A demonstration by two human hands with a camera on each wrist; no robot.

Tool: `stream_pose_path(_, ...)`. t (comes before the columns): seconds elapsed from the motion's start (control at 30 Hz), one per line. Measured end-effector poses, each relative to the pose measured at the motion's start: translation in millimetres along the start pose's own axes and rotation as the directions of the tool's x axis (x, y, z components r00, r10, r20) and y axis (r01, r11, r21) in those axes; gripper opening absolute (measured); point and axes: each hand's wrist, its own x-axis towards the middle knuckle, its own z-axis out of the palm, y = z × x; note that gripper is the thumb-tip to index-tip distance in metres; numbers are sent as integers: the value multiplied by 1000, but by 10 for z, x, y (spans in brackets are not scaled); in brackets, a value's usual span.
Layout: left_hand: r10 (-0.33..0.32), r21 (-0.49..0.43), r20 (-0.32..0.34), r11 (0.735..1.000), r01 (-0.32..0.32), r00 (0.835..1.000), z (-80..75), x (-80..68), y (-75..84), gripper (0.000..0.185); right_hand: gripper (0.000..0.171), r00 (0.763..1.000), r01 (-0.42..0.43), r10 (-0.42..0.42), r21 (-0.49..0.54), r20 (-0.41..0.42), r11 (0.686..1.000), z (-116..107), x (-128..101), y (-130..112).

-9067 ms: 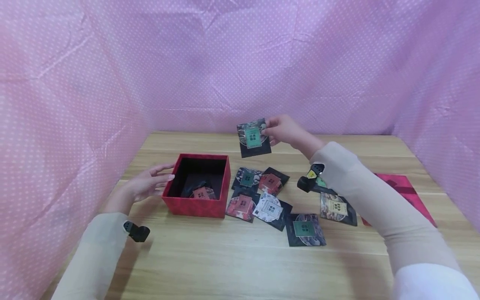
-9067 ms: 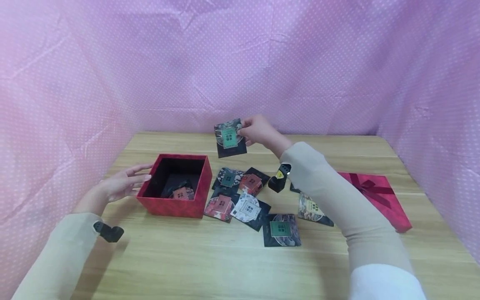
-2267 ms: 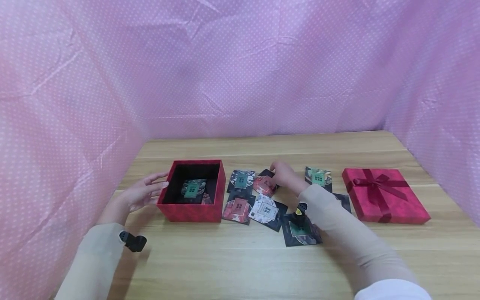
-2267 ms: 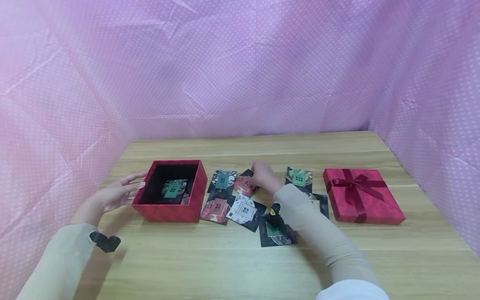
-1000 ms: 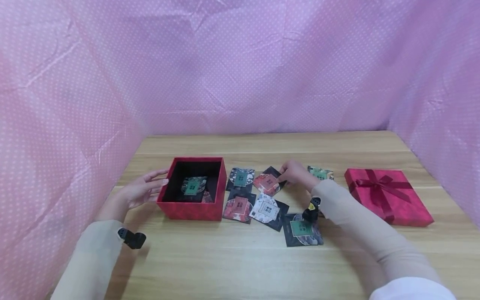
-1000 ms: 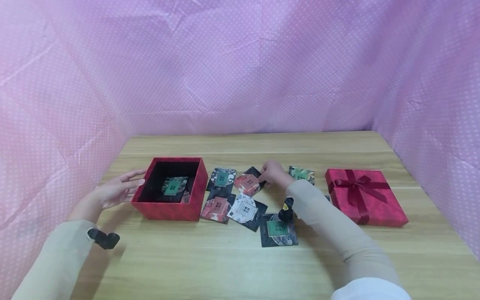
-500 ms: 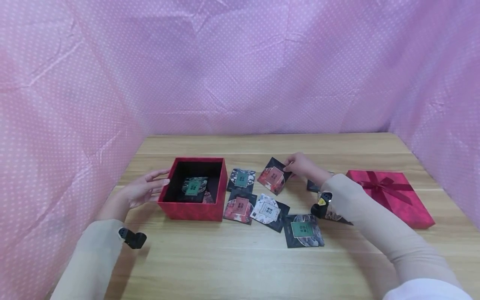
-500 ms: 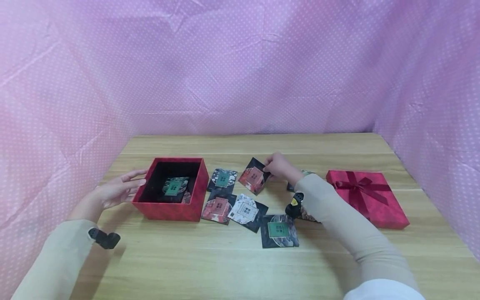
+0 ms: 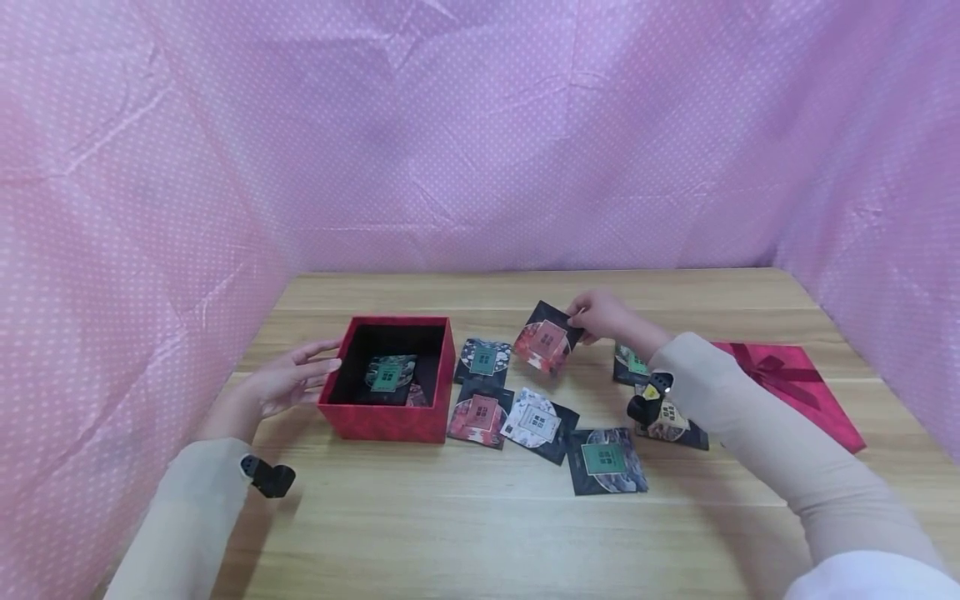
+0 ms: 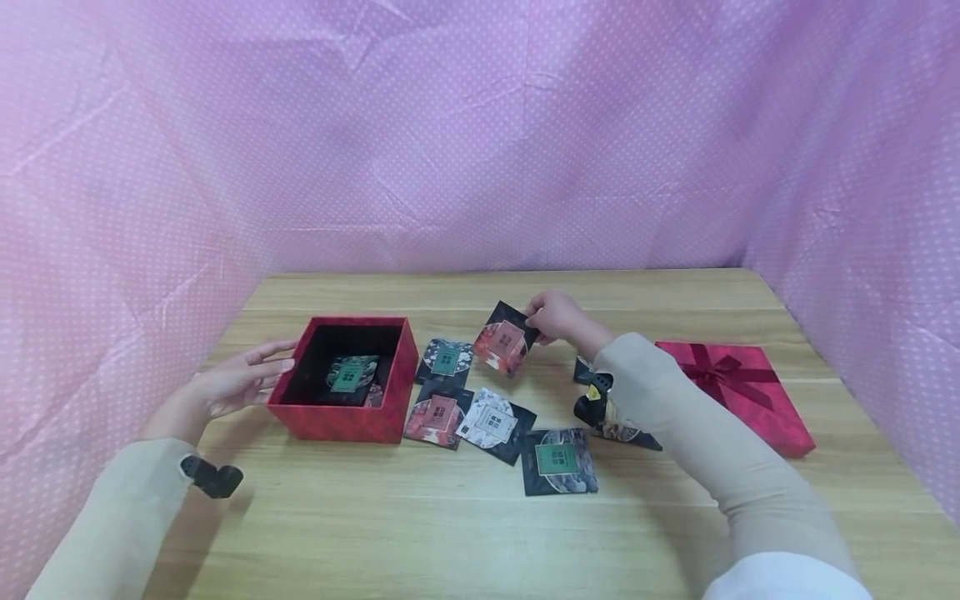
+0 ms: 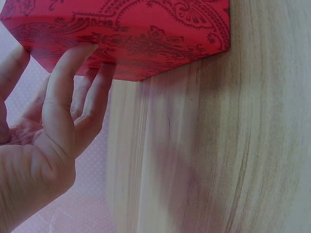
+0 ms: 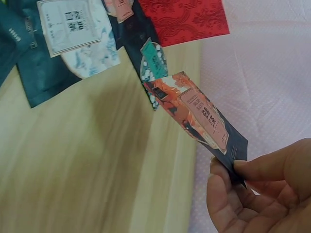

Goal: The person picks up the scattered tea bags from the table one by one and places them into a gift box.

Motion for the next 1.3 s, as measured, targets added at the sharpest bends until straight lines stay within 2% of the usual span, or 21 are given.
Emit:
stream_pose_path(0.33,0,20,-2,1000,0,1000,0,7,-23,69,19,999,45,-45,21,-1,999,-80,-21,-185)
stream_pose_path(0.4,-1,20,-3,1000,1,1000,-1,10,-21,69,17,994,108,-108,55,-11,993,-93,1,-204)
stream_pose_path(0.57,-6,14,-10,1000,7,1000,-8,9,-22,67,17,980,195,-193,48,-46,980,-89,15,-395)
stream_pose_path(0.67,-3,13,-8,1000,3,1000,-13,13,-25,66,19,983,175,-173,16,-63,984,-54,4,-572)
stream_pose_path(0.9,7,12,10,1000,-7,1000,-17,14,-7,66,17,972,231,-230,37,-48,972,105,-22,-888)
stream_pose_path(1.13,2,22,0,1000,-2,1000,-20,33,5,68,16,966,259,-259,46,-11,965,238,36,-1070)
stream_pose_path(1.3,13,12,18,1000,-13,1000,-25,42,-10,63,16,964,267,-267,77,-3,961,310,70,-1146)
